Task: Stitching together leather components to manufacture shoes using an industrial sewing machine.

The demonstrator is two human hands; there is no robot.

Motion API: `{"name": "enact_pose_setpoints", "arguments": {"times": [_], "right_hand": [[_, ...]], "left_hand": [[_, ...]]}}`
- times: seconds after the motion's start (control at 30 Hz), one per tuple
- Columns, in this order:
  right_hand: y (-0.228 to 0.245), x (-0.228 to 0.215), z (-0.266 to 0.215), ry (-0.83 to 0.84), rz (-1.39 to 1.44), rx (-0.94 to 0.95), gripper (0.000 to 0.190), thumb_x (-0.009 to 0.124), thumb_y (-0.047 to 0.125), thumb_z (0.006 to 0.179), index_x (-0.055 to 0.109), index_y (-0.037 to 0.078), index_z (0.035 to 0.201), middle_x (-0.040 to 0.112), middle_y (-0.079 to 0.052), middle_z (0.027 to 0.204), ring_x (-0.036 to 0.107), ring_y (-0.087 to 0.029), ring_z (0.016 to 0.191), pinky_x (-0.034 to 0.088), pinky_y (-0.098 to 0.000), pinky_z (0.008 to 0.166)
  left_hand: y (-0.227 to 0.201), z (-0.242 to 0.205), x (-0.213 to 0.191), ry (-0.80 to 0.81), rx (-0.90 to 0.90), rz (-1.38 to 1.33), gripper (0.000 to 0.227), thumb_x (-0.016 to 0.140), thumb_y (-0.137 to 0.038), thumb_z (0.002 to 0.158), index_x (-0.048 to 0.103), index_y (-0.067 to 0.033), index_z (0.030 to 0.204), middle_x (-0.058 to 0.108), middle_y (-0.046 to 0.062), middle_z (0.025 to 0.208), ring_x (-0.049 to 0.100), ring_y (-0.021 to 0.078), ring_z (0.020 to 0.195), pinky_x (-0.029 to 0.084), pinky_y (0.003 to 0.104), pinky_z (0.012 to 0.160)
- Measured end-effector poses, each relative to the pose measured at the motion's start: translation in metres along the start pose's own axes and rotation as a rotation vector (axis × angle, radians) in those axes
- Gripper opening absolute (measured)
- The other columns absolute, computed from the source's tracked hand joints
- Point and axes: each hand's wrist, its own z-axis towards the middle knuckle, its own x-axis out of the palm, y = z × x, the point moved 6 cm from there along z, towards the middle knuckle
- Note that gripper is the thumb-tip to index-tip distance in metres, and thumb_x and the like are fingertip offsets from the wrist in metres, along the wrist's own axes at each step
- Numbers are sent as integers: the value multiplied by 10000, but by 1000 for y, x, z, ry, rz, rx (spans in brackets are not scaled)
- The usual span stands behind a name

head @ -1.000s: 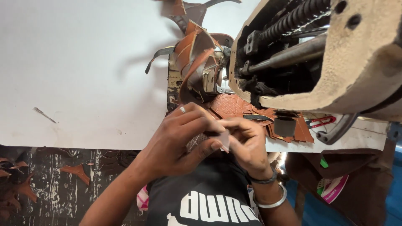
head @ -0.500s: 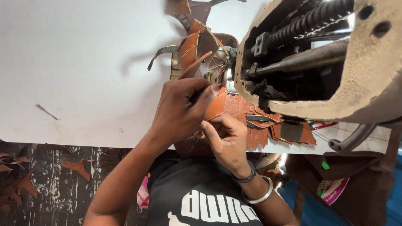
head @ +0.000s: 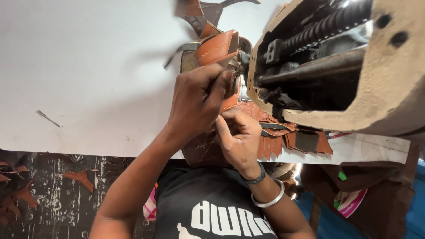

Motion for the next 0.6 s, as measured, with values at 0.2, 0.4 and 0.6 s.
{"name": "enact_pose_setpoints", "arguments": {"times": [0.2,0.4,0.6], "right_hand": [[25,4,19,-42,10,-70,101,665,-3,1019,728,-67,1065,745,-71,902,698,-90,794,587,-217,746],[32,-12,15,33,-233,-52,90,734,12,961,752,-21,1043,749,-73,840,678,-124,710,537,-246,629],[16,-45,13,181,-832,-108,246,831,120,795,643,32,927,571,-126,779,604,-326,730,498,-437,683]], "left_hand": [[-5,21,-3,-58,14,-9,290,610,-162,1066,609,7,830,609,101,694,577,213,574,454,366,590],[-19,19,-9,-108,130,64,218,601,-161,1120,643,-22,957,642,89,800,634,240,715,502,371,710],[-54,-37,-15,-126,276,180,65,641,-89,1062,647,-45,1109,683,103,960,685,263,788,510,372,717]]}}
